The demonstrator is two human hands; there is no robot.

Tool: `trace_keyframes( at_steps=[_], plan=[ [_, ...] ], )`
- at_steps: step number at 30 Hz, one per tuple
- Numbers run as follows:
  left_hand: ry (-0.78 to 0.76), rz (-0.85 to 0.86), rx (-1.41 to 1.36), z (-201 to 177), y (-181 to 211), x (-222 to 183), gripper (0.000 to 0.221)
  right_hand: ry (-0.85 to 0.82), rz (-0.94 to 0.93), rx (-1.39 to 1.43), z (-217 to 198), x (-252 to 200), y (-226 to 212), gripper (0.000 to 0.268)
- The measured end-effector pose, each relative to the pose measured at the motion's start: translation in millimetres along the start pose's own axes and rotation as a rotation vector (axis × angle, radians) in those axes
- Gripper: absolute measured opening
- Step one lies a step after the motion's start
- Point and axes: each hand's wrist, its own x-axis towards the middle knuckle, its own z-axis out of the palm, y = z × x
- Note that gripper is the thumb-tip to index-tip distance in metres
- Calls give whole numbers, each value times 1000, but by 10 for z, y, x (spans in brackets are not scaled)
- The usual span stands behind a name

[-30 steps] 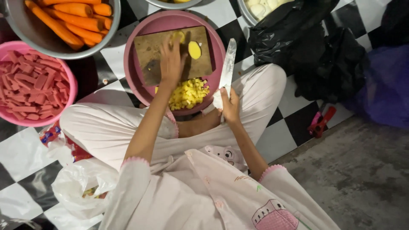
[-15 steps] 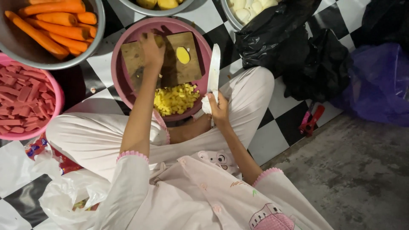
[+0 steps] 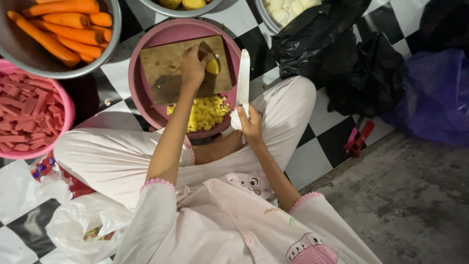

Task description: Dicing boiled potatoes into small cubes on a wooden cutting board while sitting on the floor.

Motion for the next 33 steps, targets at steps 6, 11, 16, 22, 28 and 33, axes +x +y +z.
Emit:
trace_keyframes(
  at_steps=[6,11,16,22,28,33],
  plan=[
    [-53,-109,227,187,49,-3,67,2,-113,-63,-2,-3,-2,21],
    [-175,-53,237,123,155,-80,66,-27,-82,-26,3,-9,-51,20],
    [-251,-245,37,-181,63,-345,60,47,-79,-88,72,41,-40,28],
    [-161,-360,-82,-655,-776,-938,44,-243,162,-502,224,242,-3,40],
    [32,-291,14,-1054,-395,-1237,52,-439,50,-939,784,422,348,47],
    [304,-231,-112,-803,-688,-1387,41,-465,62,-1141,1045,358,476,56]
  ],
)
